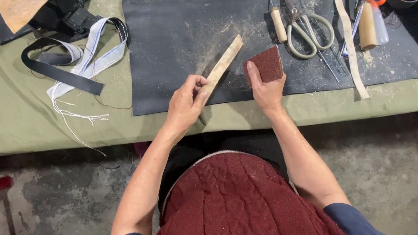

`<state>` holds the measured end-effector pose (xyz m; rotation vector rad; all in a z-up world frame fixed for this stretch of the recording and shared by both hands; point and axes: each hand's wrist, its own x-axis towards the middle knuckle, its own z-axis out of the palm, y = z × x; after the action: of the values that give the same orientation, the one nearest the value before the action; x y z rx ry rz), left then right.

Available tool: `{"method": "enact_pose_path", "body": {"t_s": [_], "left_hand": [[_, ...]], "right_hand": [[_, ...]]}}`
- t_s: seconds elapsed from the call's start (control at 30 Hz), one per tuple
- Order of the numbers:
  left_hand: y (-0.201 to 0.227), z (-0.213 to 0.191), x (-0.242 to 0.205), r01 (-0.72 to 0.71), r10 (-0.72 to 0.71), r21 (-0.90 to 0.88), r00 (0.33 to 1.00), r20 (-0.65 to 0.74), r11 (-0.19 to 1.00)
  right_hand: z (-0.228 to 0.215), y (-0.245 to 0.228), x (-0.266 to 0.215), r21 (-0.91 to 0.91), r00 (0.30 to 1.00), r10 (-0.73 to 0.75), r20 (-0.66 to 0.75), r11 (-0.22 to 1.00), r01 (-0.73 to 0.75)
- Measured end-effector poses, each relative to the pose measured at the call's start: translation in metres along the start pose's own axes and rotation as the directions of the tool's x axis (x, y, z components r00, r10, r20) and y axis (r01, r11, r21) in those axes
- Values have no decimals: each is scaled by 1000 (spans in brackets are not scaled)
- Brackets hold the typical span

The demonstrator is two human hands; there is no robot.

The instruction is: A person sands the edges and surface of a long leather strip using a sanding block and then trims it with scissors.

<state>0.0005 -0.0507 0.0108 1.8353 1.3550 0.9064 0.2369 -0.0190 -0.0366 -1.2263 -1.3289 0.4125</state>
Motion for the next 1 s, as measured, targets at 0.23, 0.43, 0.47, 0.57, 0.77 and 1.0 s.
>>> {"method": "enact_pose_path", "body": {"t_s": [0.23,0.43,0.47,0.57,0.77,1.0], "left_hand": [[1,35,3,-22,20,-55,999,-45,998],[9,31,-32,-133,190,234,952,-240,963],[6,31,-46,-88,164,288,954,-252,954],[-5,28,-78,-3,120,381,951,-285,925],[-14,28,-77,-12,128,431,962,-242,902],[-6,29,-51,44,-6,272,990,-138,961]], "right_hand": [[-4,16,-1,36,999,-47,-3,998,47],[-1,6,0,13,999,-34,14,999,33],[-1,5,1,8,999,-36,14,999,36],[2,4,1,0,999,-32,31,999,32],[4,5,1,-47,992,13,123,999,-7],[11,-5,3,-67,989,89,119,994,-81]]}}
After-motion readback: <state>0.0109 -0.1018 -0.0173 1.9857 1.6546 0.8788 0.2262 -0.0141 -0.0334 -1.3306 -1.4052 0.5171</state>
